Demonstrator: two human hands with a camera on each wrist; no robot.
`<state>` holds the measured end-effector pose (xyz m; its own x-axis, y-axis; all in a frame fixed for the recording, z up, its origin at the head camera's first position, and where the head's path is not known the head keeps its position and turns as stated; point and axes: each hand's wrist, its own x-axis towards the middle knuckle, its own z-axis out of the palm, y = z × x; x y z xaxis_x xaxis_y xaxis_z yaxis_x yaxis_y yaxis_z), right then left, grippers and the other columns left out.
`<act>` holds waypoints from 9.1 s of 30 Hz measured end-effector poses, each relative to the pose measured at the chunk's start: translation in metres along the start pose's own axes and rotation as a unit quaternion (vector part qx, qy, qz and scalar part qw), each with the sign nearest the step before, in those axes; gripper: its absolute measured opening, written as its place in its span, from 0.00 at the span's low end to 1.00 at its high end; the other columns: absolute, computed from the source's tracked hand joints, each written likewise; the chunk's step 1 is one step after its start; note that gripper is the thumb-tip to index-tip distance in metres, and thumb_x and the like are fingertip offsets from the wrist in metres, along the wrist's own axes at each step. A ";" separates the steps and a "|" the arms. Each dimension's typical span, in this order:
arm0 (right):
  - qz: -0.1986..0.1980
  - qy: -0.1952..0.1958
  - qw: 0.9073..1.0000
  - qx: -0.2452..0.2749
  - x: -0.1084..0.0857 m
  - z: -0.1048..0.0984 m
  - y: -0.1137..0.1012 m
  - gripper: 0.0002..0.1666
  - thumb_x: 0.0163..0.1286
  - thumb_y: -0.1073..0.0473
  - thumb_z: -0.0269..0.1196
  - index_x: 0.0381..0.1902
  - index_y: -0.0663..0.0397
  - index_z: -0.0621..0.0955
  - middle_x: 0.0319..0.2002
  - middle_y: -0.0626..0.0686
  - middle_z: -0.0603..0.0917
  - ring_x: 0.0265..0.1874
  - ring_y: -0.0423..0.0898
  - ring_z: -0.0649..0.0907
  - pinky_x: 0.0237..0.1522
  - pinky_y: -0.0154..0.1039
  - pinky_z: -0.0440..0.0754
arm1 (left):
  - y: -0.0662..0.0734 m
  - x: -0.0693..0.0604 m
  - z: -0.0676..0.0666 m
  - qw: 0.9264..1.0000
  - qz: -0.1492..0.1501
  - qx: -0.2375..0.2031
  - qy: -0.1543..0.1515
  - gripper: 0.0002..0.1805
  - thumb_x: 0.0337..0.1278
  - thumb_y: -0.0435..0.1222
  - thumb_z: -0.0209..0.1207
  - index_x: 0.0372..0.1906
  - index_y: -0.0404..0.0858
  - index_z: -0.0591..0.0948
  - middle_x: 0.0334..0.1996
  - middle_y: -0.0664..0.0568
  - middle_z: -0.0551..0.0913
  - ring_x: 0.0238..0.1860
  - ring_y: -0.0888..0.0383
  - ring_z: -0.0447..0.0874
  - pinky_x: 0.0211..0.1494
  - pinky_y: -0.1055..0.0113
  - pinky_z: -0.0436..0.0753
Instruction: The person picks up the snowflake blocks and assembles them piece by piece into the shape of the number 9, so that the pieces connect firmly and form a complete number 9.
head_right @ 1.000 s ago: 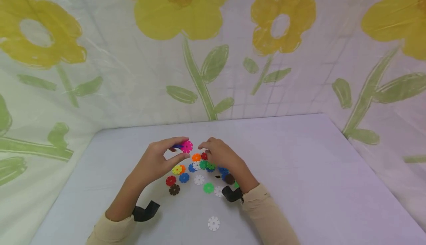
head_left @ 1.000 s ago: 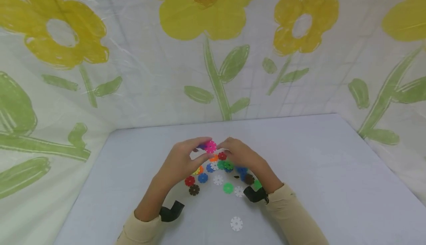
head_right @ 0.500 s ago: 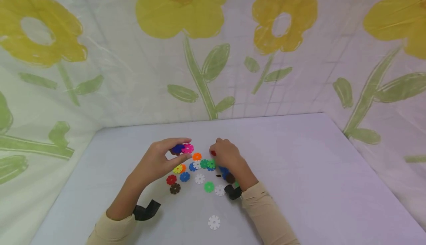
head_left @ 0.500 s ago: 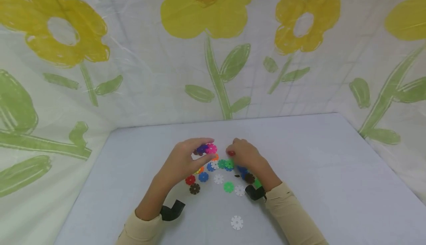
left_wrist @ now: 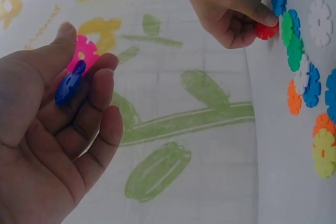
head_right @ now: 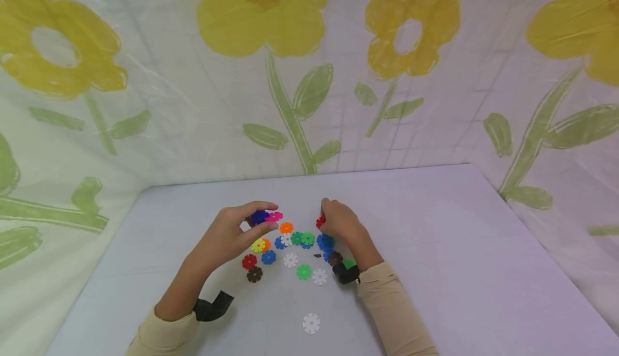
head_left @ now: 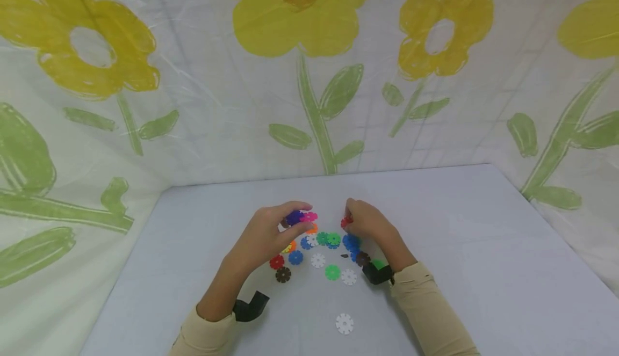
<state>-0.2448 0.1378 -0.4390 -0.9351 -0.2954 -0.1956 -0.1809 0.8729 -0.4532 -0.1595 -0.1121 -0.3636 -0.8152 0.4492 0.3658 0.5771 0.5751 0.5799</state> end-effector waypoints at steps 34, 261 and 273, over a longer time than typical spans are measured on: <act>-0.385 0.179 0.875 0.233 -0.064 -0.044 -0.067 0.05 0.74 0.70 0.56 0.42 0.56 0.77 0.30 0.47 0.80 0.28 0.47 0.80 0.33 0.38 0.84 | 0.005 -0.002 -0.012 0.992 0.102 -0.064 0.036 0.28 0.58 0.27 0.68 0.63 0.36 0.74 0.53 0.51 0.80 0.50 0.60 0.80 0.52 0.64 0.83; -0.312 -0.145 0.935 -0.083 -0.035 0.074 -0.094 0.33 0.71 0.65 0.62 0.71 0.35 0.74 0.73 0.38 0.66 0.38 0.36 0.79 0.31 0.24 0.75 | -0.006 -0.010 -0.039 0.989 -0.091 -0.097 0.069 0.23 0.63 0.39 0.67 0.61 0.40 0.77 0.41 0.52 0.79 0.45 0.57 0.79 0.48 0.64 0.82; -0.203 -0.111 0.972 -0.051 -0.035 0.061 -0.093 0.13 0.62 0.63 0.73 0.36 0.44 0.79 0.31 0.41 0.74 0.29 0.37 0.75 0.32 0.28 0.76 | -0.006 -0.011 -0.039 0.986 -0.087 -0.116 0.078 0.16 0.65 0.38 0.65 0.54 0.39 0.78 0.41 0.54 0.79 0.45 0.56 0.78 0.47 0.64 0.81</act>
<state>-0.1763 0.0436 -0.4433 -0.6941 -0.6896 -0.2064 -0.5612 0.6980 -0.4448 -0.1561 -0.1467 -0.3427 -0.9089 0.2358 0.3439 0.4159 0.4545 0.7877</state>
